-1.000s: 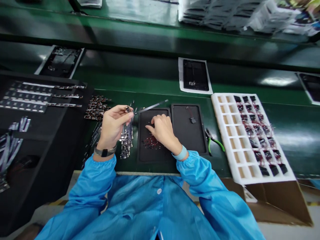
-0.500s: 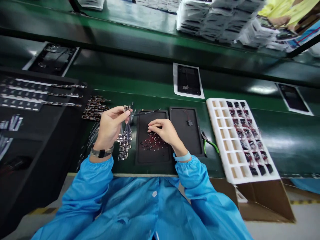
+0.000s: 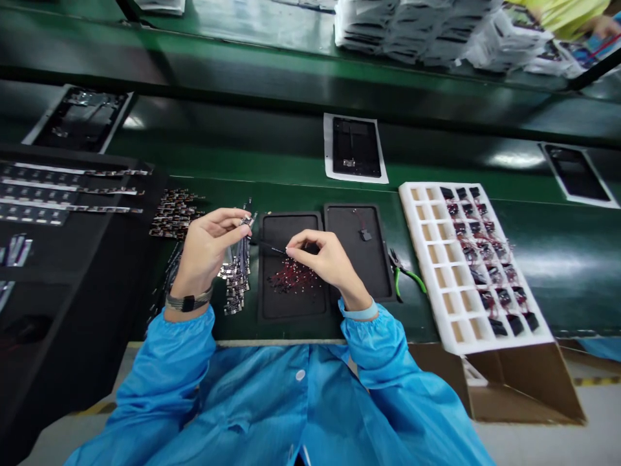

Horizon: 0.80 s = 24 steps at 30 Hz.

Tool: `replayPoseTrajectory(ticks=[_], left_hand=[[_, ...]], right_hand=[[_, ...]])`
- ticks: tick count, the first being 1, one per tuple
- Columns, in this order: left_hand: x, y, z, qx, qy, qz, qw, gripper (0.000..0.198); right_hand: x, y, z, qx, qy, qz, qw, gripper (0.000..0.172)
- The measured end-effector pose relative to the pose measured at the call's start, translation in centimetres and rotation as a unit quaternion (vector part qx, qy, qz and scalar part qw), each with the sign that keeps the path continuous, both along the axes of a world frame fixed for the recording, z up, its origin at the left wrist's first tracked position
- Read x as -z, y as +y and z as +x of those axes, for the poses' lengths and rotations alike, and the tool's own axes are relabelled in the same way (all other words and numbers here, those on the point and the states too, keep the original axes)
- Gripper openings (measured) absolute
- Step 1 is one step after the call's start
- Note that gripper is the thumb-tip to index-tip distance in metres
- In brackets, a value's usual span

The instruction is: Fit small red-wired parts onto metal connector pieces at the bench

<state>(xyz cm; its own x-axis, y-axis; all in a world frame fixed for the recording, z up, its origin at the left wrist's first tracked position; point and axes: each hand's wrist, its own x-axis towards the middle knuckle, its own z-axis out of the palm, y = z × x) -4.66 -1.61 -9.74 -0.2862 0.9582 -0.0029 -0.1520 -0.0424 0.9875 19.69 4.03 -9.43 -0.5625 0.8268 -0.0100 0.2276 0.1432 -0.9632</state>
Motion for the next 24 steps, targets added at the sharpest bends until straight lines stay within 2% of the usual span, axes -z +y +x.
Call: replayPoseTrajectory(ticks=[2,5,8,13,18,24], left_hand=[[0.0,0.0,0.1,0.021,0.021,-0.006,1.000,0.027],[-0.1,-0.1,0.4,0.088,0.078,-0.016,0.993,0.025],[-0.1,-0.2,0.9,0.160,0.135,-0.030,0.977,0.028],[-0.2,-0.2,1.4,0.235,0.202,-0.032,0.950,0.016],[-0.4,-0.3,1.4,0.263,0.214,-0.030,0.940,0.014],[-0.3,-0.3,1.4,0.262,0.218,-0.029,0.940,0.014]], right_hand=[[-0.2,0.0,0.1,0.000,-0.004,0.007,1.000,0.013],[-0.5,-0.2,0.2,-0.010,-0.004,0.008,1.000,0.011],[-0.9,-0.5,0.0,-0.024,-0.007,-0.002,1.000,0.011],[-1.3,-0.5,0.0,-0.058,-0.043,-0.018,0.997,0.014],[-1.3,-0.2,0.1,-0.099,-0.064,-0.023,0.993,0.013],[-1.0,-0.2,0.0,-0.099,-0.080,0.015,0.992,0.009]])
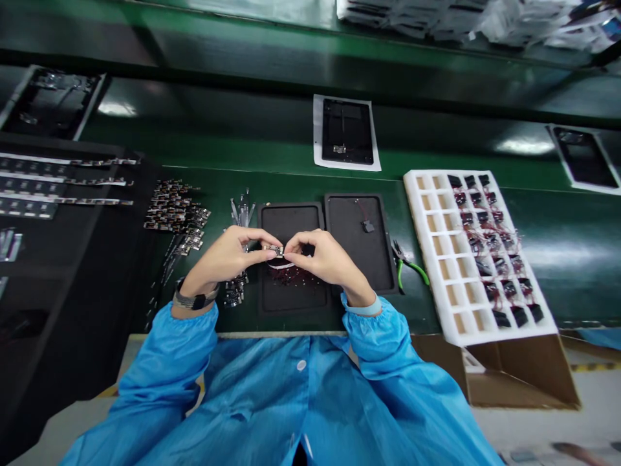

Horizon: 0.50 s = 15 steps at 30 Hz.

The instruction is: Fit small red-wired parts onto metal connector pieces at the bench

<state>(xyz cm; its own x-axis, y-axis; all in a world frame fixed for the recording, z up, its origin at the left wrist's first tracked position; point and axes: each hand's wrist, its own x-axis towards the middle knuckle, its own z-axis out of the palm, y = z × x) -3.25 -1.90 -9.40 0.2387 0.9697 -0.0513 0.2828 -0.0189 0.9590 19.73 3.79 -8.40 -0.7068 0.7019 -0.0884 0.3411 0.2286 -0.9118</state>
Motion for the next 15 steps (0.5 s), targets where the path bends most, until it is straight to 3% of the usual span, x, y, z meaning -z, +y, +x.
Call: replayPoseTrajectory(ticks=[15], left_hand=[[0.32,0.15,0.06,0.016,0.010,-0.010,1.000,0.014]], right_hand=[[0.08,-0.16,-0.12,0.004,-0.003,0.011,1.000,0.007]])
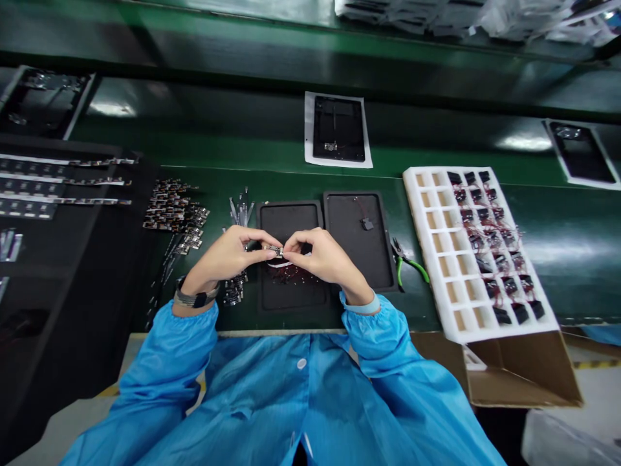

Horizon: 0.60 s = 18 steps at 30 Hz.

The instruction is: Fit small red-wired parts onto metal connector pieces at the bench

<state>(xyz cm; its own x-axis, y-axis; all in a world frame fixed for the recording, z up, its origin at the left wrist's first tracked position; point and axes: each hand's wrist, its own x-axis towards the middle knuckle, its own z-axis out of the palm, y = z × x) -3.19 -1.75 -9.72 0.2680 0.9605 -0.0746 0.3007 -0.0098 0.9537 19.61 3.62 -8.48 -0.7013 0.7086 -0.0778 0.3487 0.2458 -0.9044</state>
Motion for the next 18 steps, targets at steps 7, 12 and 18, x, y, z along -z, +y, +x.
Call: replayPoseTrajectory(ticks=[7,12,18], left_hand=[[-0.32,-0.10,0.56,0.004,0.049,-0.026,0.998,0.017],[-0.15,-0.10,0.78,-0.002,0.051,-0.033,0.998,0.016],[-0.73,-0.13,0.75,-0.014,0.045,-0.029,0.998,0.015]], right_hand=[[0.57,0.11,0.04,0.011,-0.026,-0.038,0.999,0.008],[0.70,0.26,0.22,0.017,-0.030,-0.061,0.998,0.011],[0.38,0.33,0.20,0.034,-0.010,-0.094,0.995,0.016]])
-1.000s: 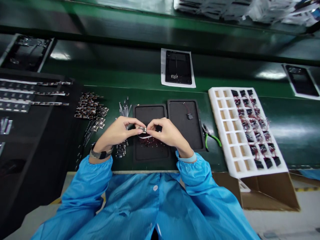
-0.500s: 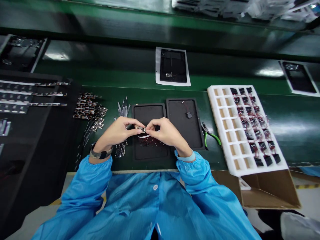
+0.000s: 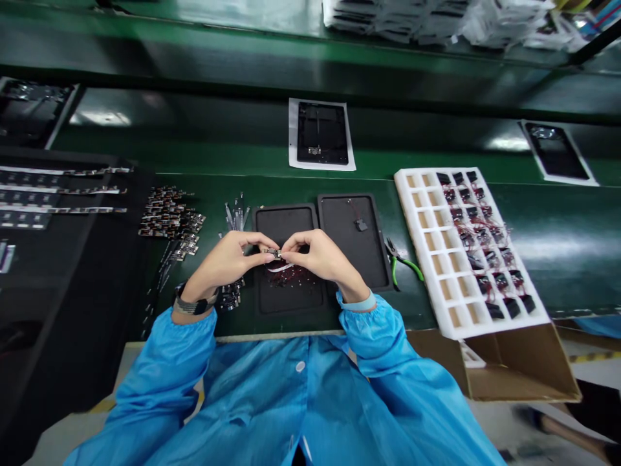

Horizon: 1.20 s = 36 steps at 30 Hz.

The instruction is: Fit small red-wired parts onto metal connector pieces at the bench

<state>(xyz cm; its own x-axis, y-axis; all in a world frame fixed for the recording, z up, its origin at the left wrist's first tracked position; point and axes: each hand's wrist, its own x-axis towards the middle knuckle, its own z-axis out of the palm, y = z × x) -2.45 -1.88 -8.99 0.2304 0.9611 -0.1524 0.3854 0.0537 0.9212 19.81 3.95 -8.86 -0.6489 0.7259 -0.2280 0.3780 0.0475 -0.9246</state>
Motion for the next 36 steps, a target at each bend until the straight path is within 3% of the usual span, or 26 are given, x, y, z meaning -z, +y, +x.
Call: replayPoseTrajectory(ticks=[16,25,30,36], left_hand=[[0.4,0.0,-0.2,0.022,0.008,0.023,0.999,0.013],[1.2,-0.1,0.1,0.021,0.051,0.048,0.997,0.014],[0.9,-0.2,0.4,0.027,0.063,0.036,0.997,0.014],[0.6,-0.2,0.2,0.046,0.051,0.030,0.997,0.015]], right_hand=[[0.9,0.1,0.0,-0.007,0.004,-0.052,0.999,0.018],[1.6,-0.2,-0.3,-0.006,-0.018,-0.042,0.999,0.015],[1.6,-0.1,-0.1,-0.014,-0.034,-0.026,0.999,0.015],[1.3,0.1,0.1,-0.035,-0.024,-0.062,0.997,0.017]])
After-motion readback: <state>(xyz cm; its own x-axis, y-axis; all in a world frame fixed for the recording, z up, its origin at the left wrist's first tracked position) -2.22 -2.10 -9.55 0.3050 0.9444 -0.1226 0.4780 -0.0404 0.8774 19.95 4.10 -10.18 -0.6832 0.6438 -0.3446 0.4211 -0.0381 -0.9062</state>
